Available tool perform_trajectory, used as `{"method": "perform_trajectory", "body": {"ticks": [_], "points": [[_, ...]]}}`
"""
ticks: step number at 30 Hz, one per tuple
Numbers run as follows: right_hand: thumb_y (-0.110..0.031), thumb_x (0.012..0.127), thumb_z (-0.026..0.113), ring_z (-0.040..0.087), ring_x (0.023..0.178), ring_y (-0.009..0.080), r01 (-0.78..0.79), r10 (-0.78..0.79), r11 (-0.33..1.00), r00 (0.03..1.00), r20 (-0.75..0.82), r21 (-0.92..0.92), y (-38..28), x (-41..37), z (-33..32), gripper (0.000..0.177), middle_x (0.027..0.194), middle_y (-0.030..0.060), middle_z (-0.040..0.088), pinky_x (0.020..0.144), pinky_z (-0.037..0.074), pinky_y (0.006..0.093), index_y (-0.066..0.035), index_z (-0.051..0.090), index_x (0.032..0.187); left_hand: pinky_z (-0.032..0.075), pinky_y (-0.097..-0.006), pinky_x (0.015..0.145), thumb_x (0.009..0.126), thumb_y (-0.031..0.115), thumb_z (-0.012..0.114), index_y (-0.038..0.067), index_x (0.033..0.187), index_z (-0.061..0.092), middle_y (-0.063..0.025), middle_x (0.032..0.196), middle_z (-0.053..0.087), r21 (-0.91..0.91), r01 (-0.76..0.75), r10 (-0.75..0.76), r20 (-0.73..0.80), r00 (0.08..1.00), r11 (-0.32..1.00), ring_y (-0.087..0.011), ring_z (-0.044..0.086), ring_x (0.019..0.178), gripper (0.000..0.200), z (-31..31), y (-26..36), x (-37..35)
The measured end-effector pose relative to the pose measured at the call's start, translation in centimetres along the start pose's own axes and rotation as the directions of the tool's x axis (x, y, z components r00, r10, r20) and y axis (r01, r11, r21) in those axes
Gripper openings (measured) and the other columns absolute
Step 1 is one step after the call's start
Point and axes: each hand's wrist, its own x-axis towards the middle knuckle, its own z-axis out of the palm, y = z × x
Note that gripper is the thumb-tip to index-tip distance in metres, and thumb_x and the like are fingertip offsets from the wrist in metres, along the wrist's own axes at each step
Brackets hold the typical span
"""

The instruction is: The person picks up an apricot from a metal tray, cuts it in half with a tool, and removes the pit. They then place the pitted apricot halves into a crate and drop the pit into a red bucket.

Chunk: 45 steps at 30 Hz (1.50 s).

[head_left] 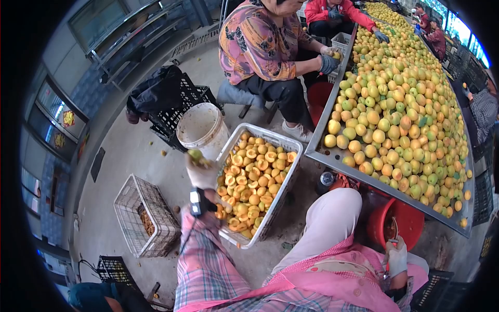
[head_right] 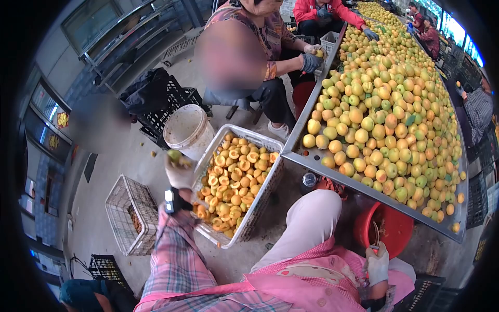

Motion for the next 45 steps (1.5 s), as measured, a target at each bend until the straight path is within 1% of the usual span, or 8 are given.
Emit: {"method": "perform_trajectory", "body": {"ticks": [1, 11, 14, 29, 34, 39, 41, 45], "points": [[-0.009, 0.086, 0.054, 0.043, 0.037, 0.0136, -0.032, 0.032, 0.999, 0.999, 0.016, -0.017, -0.1, -0.1, 0.4, 0.030, 0.067, 0.0042, 0.050, 0.033, 0.038, 0.0282, 0.002, 0.046, 0.112, 0.035, -0.0413, 0.098, 0.083, 0.051, 0.065, 0.015, 0.113, 0.054, 0.0007, 0.102, 0.055, -0.467, 0.278, -0.287, 0.055, 0.956, 0.839, -0.0185, 0.049, 0.096, 0.048, 0.7, 2.9, 4.0], [-0.008, 0.079, 0.057, 0.058, 0.076, 0.0256, 0.114, -0.130, 0.934, 0.991, -0.025, -0.339, 1.2, 0.2, 2.5, 0.018, 0.077, 0.0120, 0.057, 0.073, 0.047, 0.0337, 0.003, 0.053, 0.093, 0.036, -0.0413, 0.099, 0.082, 0.052, 0.063, 0.010, 0.105, 0.060, -0.0057, 0.103, 0.061, -0.680, 0.270, -0.398, -0.035, 0.917, 0.681, -0.0239, 0.051, 0.104, 0.048, 0.1, 2.4, 6.3], [-0.010, 0.079, 0.058, 0.057, 0.069, 0.0231, 0.181, -0.205, 0.931, 0.978, -0.044, -0.318, 1.8, 0.1, 1.8, 0.017, 0.074, 0.0123, 0.056, 0.066, 0.046, 0.0347, 0.002, 0.054, 0.091, 0.049, -0.0382, 0.087, 0.086, 0.041, 0.063, 0.005, 0.107, 0.061, -0.0112, 0.109, 0.064, -0.673, 0.474, -0.320, 0.349, 0.881, 0.568, -0.0261, 0.058, 0.103, 0.042, -0.6, 1.3, 1.3], [-0.016, 0.099, 0.043, 0.040, 0.040, 0.0095, 0.132, -0.182, 0.953, 0.969, 0.167, 0.274, -8.9, -4.8, -0.9, 0.019, 0.059, -0.0006, 0.043, 0.037, 0.036, 0.0259, -0.007, 0.051, 0.114, 0.055, -0.0268, 0.078, 0.083, 0.017, 0.074, 0.004, 0.140, 0.036, -0.0179, 0.134, 0.048, 0.139, 0.812, -0.230, 0.973, -0.006, 0.567, -0.0291, 0.058, 0.115, 0.070, 24.7, 6.8, -32.2], [-0.002, 0.090, 0.055, 0.058, 0.100, 0.0185, 0.496, -0.500, 0.866, 0.861, -0.094, -0.069, -10.5, -5.8, -5.8, 0.042, 0.110, 0.0113, 0.059, 0.088, 0.046, 0.0295, 0.000, 0.046, 0.131, 0.053, -0.0286, 0.083, 0.087, 0.017, 0.070, 0.004, 0.140, 0.035, -0.0163, 0.133, 0.049, 0.234, 0.912, -0.158, 0.969, -0.191, 0.337, -0.0247, 0.059, 0.109, 0.065, 29.2, 5.8, -39.3], [-0.006, 0.090, 0.054, 0.055, 0.117, 0.0244, 0.469, -0.470, 0.880, 0.839, -0.274, -0.073, -6.3, -4.3, -8.2, 0.050, 0.125, 0.0196, 0.055, 0.101, 0.041, 0.0325, 0.000, 0.041, 0.138, 0.055, -0.0265, 0.079, 0.090, 0.012, 0.065, 0.008, 0.146, 0.029, -0.0138, 0.136, 0.046, 0.384, 0.892, -0.152, 0.922, -0.356, 0.238, -0.0229, 0.060, 0.108, 0.067, 31.3, 8.2, -42.8], [-0.008, 0.092, 0.052, 0.058, 0.107, 0.0218, 0.504, -0.623, 0.766, 0.736, -0.266, -0.399, -1.6, -2.1, -8.8, 0.049, 0.120, 0.0183, 0.056, 0.094, 0.046, 0.0326, -0.001, 0.039, 0.139, 0.057, -0.0298, 0.081, 0.090, 0.011, 0.064, 0.009, 0.148, 0.025, -0.0150, 0.140, 0.043, 0.460, 0.830, -0.206, 0.887, -0.414, 0.314, -0.0259, 0.059, 0.113, 0.071, 32.2, 9.1, -43.8], [-0.011, 0.095, 0.051, 0.054, 0.069, 0.0104, 0.466, -0.376, 0.860, 0.854, -0.359, 0.207, -6.7, -7.2, -12.0, 0.051, 0.095, 0.0090, 0.058, 0.062, 0.048, 0.0280, -0.005, 0.036, 0.143, 0.055, -0.0342, 0.092, 0.090, 0.009, 0.063, 0.008, 0.148, 0.025, -0.0156, 0.145, 0.037, 0.474, 0.841, -0.143, 0.881, -0.452, 0.262, -0.0278, 0.057, 0.117, 0.069, 32.8, 8.0, -45.5]]}}
